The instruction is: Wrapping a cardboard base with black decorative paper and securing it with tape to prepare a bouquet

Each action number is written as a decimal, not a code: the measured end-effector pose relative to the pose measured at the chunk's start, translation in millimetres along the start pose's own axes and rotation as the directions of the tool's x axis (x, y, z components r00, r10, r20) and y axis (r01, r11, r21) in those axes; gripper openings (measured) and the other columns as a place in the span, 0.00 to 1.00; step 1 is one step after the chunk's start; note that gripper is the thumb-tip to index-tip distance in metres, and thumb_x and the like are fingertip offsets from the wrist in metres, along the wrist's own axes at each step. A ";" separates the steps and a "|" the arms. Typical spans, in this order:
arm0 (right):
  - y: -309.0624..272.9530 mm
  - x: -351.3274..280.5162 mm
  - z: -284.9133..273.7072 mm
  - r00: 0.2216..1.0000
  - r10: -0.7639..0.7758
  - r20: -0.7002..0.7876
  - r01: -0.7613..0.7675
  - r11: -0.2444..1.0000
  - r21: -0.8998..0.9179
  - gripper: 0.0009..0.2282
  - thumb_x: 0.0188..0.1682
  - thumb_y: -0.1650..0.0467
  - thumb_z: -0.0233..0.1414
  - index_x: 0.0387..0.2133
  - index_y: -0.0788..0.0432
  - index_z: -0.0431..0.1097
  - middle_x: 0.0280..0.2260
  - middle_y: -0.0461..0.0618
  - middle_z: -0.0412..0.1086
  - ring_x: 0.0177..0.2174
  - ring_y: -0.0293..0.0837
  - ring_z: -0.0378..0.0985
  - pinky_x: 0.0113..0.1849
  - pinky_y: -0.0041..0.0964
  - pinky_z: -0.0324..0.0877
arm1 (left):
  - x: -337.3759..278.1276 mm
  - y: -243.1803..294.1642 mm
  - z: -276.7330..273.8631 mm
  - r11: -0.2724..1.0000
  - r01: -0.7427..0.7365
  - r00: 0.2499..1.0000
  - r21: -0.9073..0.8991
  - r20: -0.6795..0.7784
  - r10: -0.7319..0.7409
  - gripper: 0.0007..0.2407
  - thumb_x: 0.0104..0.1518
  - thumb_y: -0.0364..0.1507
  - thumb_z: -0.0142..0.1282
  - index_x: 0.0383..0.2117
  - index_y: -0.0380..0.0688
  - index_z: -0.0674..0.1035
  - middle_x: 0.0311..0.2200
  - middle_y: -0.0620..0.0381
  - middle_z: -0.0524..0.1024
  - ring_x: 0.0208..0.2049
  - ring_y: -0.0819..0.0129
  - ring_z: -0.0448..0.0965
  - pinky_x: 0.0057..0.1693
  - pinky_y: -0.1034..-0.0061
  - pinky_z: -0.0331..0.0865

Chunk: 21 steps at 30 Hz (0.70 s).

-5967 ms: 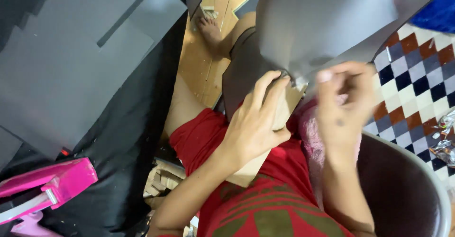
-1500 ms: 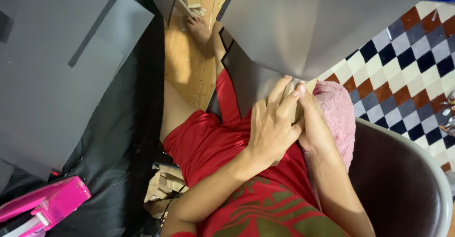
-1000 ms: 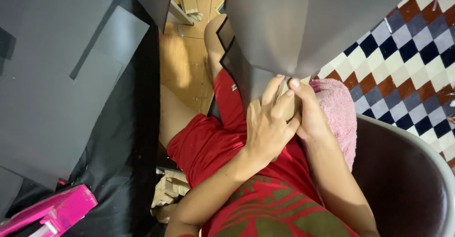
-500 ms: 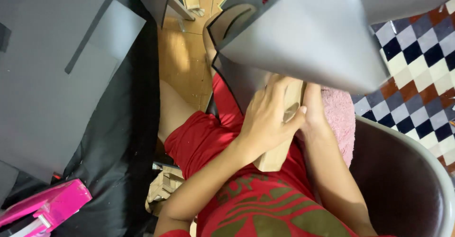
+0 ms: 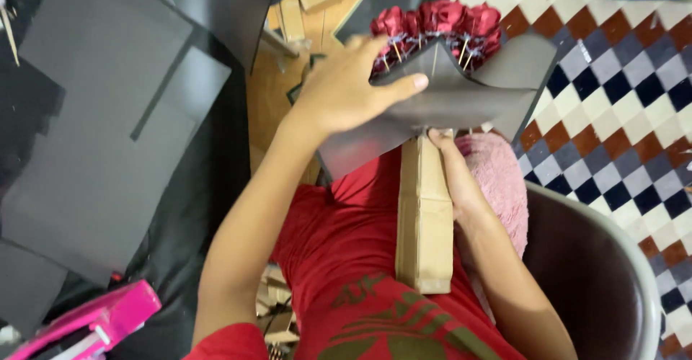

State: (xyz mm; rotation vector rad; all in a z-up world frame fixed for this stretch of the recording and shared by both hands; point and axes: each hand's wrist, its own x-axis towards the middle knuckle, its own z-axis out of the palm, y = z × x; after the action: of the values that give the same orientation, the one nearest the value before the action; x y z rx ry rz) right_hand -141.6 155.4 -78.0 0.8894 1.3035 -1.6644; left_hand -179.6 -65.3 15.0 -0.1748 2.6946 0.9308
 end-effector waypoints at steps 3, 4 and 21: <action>-12.5 4.1 1.0 0.999 0.032 0.005 -0.032 0.999 -0.005 0.13 0.49 0.54 0.52 0.33 0.48 0.65 0.27 0.44 0.70 0.24 0.41 0.74 0.26 0.38 0.71 | 41.0 -13.1 11.0 0.988 0.112 0.950 -0.109 0.303 -0.074 0.32 0.49 0.62 0.41 0.42 0.43 0.67 0.44 0.54 0.66 0.47 0.60 0.69 0.51 0.63 0.60; -11.3 4.7 -2.0 0.998 0.070 0.012 -0.069 0.998 -0.005 0.17 0.49 0.52 0.53 0.34 0.51 0.70 0.26 0.46 0.73 0.23 0.42 0.74 0.26 0.37 0.72 | 49.7 -18.5 19.6 0.983 0.103 0.934 -0.152 0.355 -0.043 0.26 0.51 0.60 0.47 0.19 0.48 0.69 0.21 0.62 0.69 0.29 0.69 0.73 0.40 0.74 0.59; -1.0 18.5 0.1 0.998 0.032 0.061 -0.034 0.999 0.038 0.15 0.48 0.58 0.54 0.42 0.51 0.71 0.34 0.45 0.75 0.31 0.39 0.78 0.34 0.34 0.74 | 70.3 -63.2 17.4 0.847 -0.144 0.972 -0.512 0.085 0.217 0.10 0.67 0.30 0.58 0.26 0.51 0.73 0.23 0.69 0.65 0.26 0.80 0.61 0.36 0.79 0.55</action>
State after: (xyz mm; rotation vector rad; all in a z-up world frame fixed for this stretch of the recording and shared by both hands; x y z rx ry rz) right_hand -150.1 152.2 -94.1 0.8722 1.2128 -1.6837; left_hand -229.7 -105.6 -56.5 0.0443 2.3100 1.6324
